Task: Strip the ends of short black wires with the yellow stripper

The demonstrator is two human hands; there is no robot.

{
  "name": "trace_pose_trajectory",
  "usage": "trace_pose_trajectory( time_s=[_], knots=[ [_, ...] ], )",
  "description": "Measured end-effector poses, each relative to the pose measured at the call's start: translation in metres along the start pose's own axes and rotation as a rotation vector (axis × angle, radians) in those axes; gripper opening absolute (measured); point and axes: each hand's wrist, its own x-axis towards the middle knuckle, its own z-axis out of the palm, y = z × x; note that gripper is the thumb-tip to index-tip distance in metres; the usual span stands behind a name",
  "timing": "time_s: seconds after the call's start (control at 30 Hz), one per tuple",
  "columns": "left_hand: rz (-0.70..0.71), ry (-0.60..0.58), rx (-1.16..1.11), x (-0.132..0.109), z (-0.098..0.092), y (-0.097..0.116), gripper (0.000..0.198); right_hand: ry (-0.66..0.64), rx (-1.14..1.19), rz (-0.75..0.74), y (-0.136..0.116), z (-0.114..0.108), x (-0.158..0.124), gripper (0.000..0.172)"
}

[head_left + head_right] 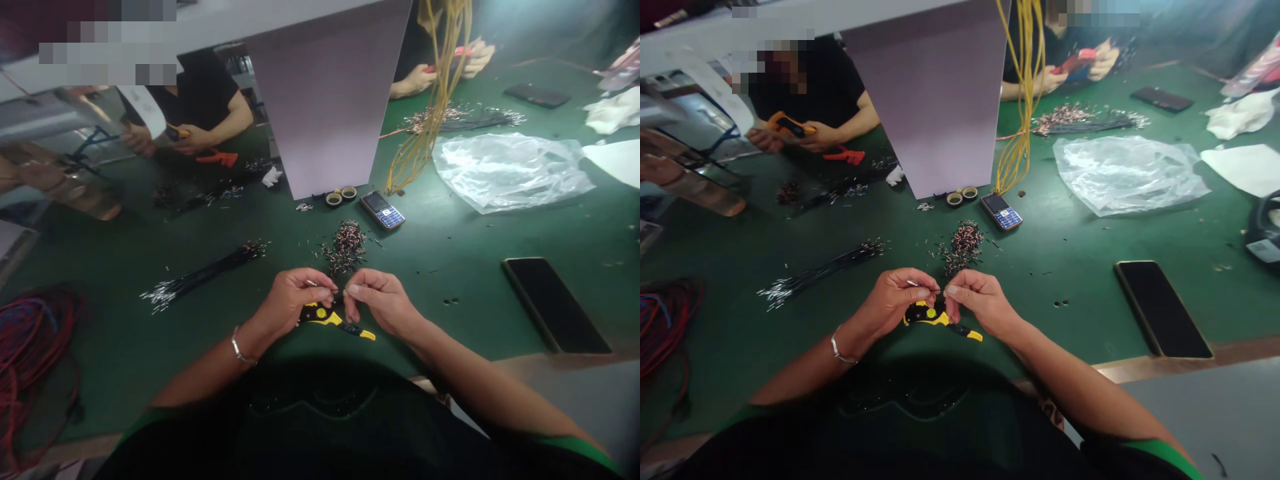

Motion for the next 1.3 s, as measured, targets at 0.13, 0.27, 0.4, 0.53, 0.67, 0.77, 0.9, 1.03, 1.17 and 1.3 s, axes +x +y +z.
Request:
trace_pose_trajectory(
  time_s=[0.13,0.27,0.4,0.53,0.67,0.77,0.9,1.03,1.17,1.3],
  knots=[
    [-0.005,-0.019,0.087,-0.001,-0.002,-0.003,0.011,-0.021,-0.011,0.014,0.003,-0.001,0.001,0.021],
    [-0.046,-0.047,0.135,0.0,-0.002,-0.004,0.007,-0.031,-0.017,0.022,0.005,-0.002,0.002,0.021],
    [-0.04,-0.017,0.128,0.001,-0.002,-0.002,0.01,-0.044,-0.035,0.035,0.006,-0.002,0.003,0.021],
    [-0.016,0.051,0.119,0.001,-0.001,-0.002,0.009,-0.042,-0.044,0.064,0.007,-0.001,0.002,0.02],
    [0.004,0.089,0.109,0.001,0.001,-0.005,0.012,-0.055,-0.007,0.097,0.006,0.002,0.002,0.02],
    [0.065,0.14,0.19,0.0,0.001,-0.007,0.013,-0.062,0.042,0.123,0.006,0.003,0.003,0.019],
    [0.151,0.113,0.447,-0.002,-0.003,-0.002,0.01,-0.042,0.089,0.135,0.009,0.001,0.006,0.02],
    [0.375,-0.027,0.644,0.001,-0.007,0.006,0.008,-0.023,0.089,0.129,0.01,-0.003,0.007,0.02],
    [0.552,-0.072,0.793,0.001,-0.008,0.007,0.012,-0.032,0.083,0.12,0.009,-0.002,0.006,0.02],
    [0.501,-0.068,0.875,-0.001,-0.006,0.005,0.014,-0.053,0.101,0.146,0.01,-0.001,0.006,0.019]
  ],
)
